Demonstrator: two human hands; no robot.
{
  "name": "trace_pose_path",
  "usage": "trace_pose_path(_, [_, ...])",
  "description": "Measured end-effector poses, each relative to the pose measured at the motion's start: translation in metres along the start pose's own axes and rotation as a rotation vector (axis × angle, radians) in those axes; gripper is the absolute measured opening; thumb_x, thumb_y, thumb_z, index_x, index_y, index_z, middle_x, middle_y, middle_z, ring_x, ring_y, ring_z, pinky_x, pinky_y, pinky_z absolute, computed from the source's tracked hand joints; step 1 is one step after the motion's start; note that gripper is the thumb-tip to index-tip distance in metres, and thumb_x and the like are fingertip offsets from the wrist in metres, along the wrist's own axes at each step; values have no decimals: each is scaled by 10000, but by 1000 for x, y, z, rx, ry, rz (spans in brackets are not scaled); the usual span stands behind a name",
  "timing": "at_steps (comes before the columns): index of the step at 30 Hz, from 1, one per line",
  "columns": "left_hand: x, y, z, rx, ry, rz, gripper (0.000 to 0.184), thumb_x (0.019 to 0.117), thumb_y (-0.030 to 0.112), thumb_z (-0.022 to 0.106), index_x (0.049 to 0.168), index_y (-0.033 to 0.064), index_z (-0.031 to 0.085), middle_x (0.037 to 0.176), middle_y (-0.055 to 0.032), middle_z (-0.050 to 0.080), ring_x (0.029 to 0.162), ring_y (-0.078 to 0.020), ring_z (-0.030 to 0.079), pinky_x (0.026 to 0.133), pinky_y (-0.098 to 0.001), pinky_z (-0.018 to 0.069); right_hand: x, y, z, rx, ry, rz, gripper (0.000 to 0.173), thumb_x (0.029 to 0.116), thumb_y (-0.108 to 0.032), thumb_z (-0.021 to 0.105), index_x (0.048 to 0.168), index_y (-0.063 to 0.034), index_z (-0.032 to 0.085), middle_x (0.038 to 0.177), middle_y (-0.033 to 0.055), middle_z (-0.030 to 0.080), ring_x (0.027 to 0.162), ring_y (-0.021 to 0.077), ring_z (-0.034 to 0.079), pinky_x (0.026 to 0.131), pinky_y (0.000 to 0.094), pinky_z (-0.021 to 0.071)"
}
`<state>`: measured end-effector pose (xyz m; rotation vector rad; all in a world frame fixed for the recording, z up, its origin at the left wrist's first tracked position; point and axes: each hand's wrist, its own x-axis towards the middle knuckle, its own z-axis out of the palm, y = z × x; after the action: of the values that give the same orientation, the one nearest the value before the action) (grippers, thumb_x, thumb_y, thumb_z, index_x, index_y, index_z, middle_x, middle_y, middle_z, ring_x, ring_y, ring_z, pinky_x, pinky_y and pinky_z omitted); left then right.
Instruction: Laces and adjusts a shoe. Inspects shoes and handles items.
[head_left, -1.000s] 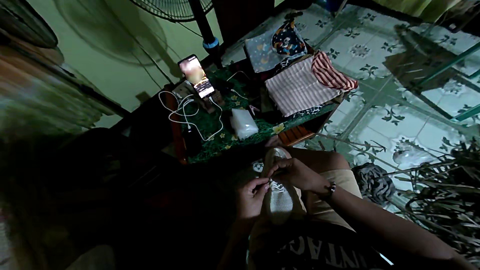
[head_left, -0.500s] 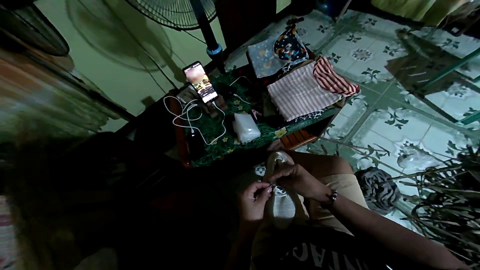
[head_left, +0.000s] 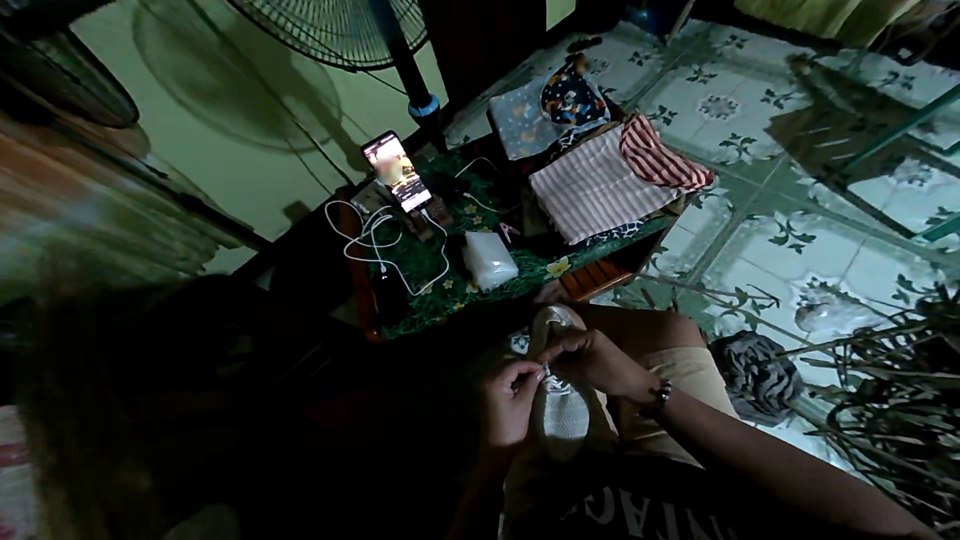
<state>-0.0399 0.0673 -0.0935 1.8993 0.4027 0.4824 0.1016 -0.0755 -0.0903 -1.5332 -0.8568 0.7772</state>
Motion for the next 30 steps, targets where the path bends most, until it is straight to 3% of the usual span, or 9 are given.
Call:
trace_pose_path(4, [3, 0, 1, -11, 0, -7, 76, 849, 5, 758, 924, 4, 756, 923, -67, 724, 814, -79, 695, 721, -224, 603, -1, 2, 1, 6, 7, -13, 175, 878, -19, 732, 1045, -41, 780, 1027, 59, 724, 961, 61, 657, 878, 237, 553])
trace_pose_path(10, [8, 0, -5, -168, -57, -112, 139, 817, -36, 779, 919, -25, 686, 816, -49, 722, 670, -106, 693, 627, -261, 610, -2, 2, 1, 33, 15, -6, 187, 877, -20, 722, 1054, -44, 776, 1043, 63, 715, 950, 64, 656, 853, 234, 558])
trace_pose_path(18, [17, -9, -15, -267, -229, -160, 97, 861, -33, 742, 956, -37, 723, 871, -70, 745, 737, -139, 718, 702, -308, 631, -1, 3, 0, 67, -12, 14, 253, 890, 10, 682, 1142, 13, 696, 1068, 83, 689, 862, 76, 654, 786, 243, 569])
trace_pose_path(25, [20, -5, -15, -296, -218, -189, 130, 846, -59, 748, 959, -36, 687, 818, -75, 737, 675, -153, 717, 648, -313, 634, -1, 1, 2, 73, 5, 41, 191, 867, 6, 713, 1045, 3, 642, 930, 47, 672, 766, 72, 645, 719, 247, 567])
trace_pose_path(30, [20, -6, -14, -316, -219, -213, 144, 833, -72, 754, 949, -39, 675, 805, -77, 733, 663, -152, 714, 638, -308, 632, -1, 5, 3, 49, 9, 2, 179, 872, -19, 723, 1030, 7, 645, 959, 66, 666, 782, 81, 645, 728, 255, 570])
